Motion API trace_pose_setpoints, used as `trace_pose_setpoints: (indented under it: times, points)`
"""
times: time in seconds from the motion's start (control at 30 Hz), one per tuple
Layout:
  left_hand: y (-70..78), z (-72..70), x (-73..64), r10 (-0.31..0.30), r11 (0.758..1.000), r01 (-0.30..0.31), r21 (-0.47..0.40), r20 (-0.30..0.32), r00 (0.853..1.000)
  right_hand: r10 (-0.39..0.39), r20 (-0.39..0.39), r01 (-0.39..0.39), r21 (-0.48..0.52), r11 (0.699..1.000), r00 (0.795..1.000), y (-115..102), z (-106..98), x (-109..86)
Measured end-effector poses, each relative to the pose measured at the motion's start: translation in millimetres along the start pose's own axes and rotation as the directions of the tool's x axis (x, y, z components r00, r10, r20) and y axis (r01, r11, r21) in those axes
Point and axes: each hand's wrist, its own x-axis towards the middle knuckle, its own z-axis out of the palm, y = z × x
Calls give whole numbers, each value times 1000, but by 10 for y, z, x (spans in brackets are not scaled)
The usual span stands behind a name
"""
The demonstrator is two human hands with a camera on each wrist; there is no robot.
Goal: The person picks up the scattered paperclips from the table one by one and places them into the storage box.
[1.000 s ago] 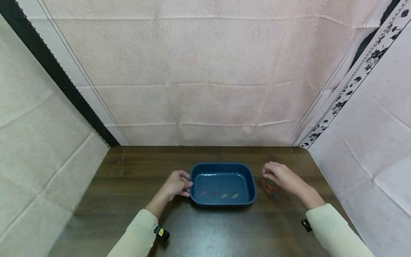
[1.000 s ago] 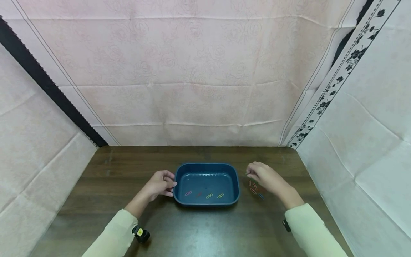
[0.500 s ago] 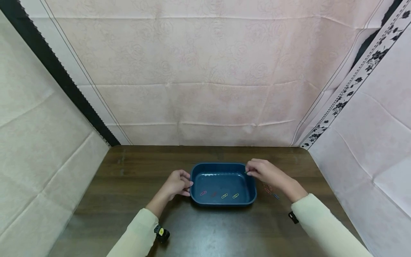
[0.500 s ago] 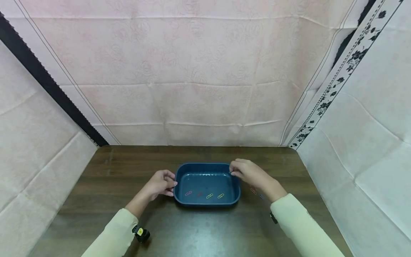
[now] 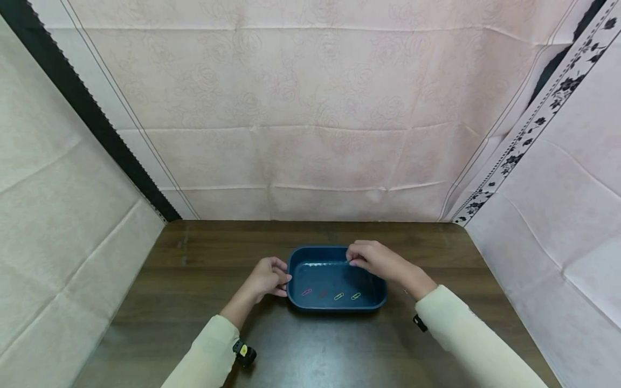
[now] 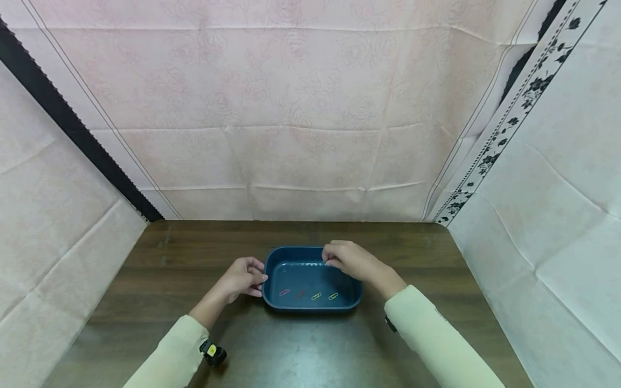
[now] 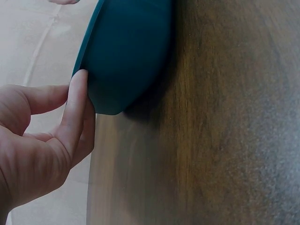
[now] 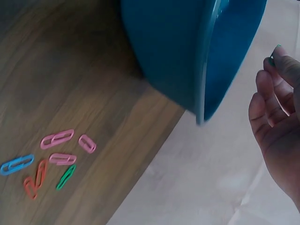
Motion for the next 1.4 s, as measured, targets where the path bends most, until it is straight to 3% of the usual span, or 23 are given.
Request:
trace_pose_setpoints:
  times: [0.5, 1.03, 1.4]
  points:
    - [-17, -11, -2, 6, 1000, -6, -6, 1, 1000, -85, 127, 84, 15, 996, 988, -180, 227, 342]
    - [4, -4, -1, 2, 1000, -2, -3, 3, 1000, -86, 290, 80, 33, 996, 953, -294, 466, 655]
    - [12, -11, 3, -8, 1000, 9, -4, 9, 1000, -74, 366, 86, -17, 996, 928, -330, 583, 816]
